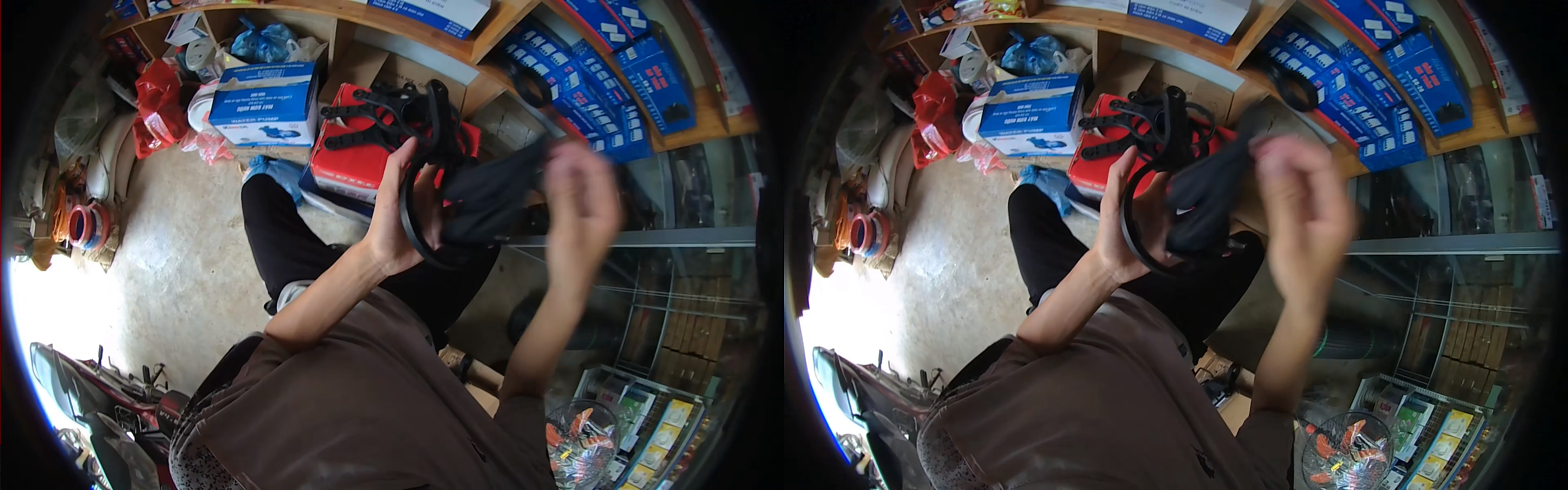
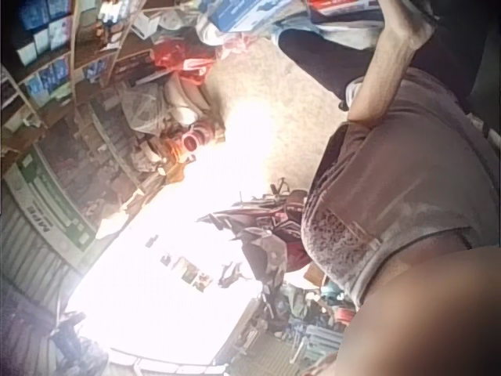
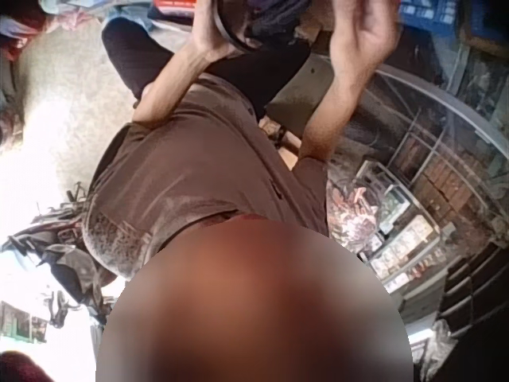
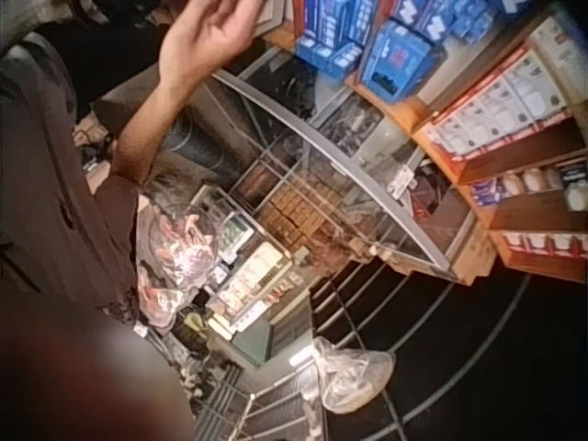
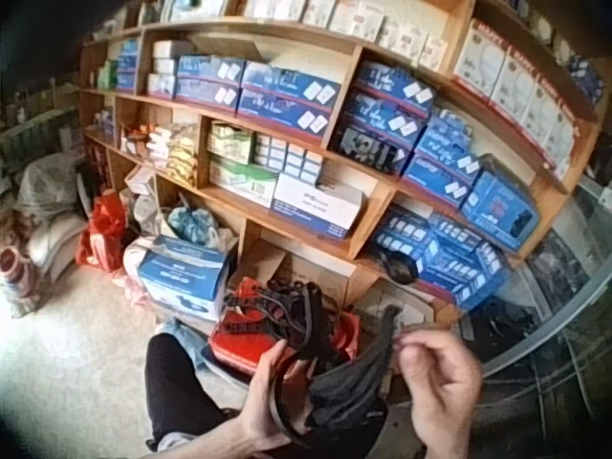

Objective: Fitting a rubber seal onto a circular plastic component, likely an automotive part.

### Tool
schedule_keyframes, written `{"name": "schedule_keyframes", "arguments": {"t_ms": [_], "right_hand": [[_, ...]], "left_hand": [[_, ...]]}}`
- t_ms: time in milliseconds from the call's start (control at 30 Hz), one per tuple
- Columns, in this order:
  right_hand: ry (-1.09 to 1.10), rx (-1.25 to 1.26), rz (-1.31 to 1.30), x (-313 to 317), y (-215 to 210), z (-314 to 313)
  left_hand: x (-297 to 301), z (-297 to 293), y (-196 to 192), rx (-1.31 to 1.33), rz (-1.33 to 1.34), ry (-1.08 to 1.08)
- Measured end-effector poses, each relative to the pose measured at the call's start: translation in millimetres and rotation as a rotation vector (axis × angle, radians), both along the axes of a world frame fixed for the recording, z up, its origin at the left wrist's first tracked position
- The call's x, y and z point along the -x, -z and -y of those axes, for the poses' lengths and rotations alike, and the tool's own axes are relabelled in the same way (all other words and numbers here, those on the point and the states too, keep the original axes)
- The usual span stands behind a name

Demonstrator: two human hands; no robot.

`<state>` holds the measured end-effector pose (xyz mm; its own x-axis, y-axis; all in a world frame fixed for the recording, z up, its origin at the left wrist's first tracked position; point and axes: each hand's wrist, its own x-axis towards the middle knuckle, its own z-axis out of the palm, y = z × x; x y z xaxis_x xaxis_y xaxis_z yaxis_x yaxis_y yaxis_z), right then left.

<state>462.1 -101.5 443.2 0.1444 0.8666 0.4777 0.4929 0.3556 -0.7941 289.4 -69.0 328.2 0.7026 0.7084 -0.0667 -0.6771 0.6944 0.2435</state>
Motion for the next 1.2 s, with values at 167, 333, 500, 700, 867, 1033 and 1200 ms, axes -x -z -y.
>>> {"name": "schedule_keyframes", "arguments": {"t_ms": [167,333,500,700,867,1033,1200], "right_hand": [[-0.057,0.333,0.013,6.8,86.1,18.2],[0.072,0.339,0.104,-0.2,92.3,16.5],[0.097,0.207,-0.194,-3.2,111.2,10.5],[0.062,0.102,-0.816,10.5,160.4,10.3],[-0.296,0.128,-1.256,2.2,142.8,13.9],[-0.192,0.218,-0.639,25.7,161.0,15.9],[-0.313,0.425,-0.897,6.7,172.0,18.4]], "left_hand": [[1.7,-3.5,-5.3,0.013,0.07,-0.122],[6.4,0.1,-1.6,-0.004,-0.103,-0.035],[3.1,-8.1,-21.6,-0.042,-0.186,-0.027],[-1.1,-21.6,-11.4,-0.067,-0.374,-0.161],[-19.0,-20.4,-13.8,-0.068,-0.502,-0.273],[-38.5,-10.1,-14.0,-0.523,-0.798,-0.369],[-32.4,-12.5,-1.3,-0.853,-0.996,-0.44]]}}
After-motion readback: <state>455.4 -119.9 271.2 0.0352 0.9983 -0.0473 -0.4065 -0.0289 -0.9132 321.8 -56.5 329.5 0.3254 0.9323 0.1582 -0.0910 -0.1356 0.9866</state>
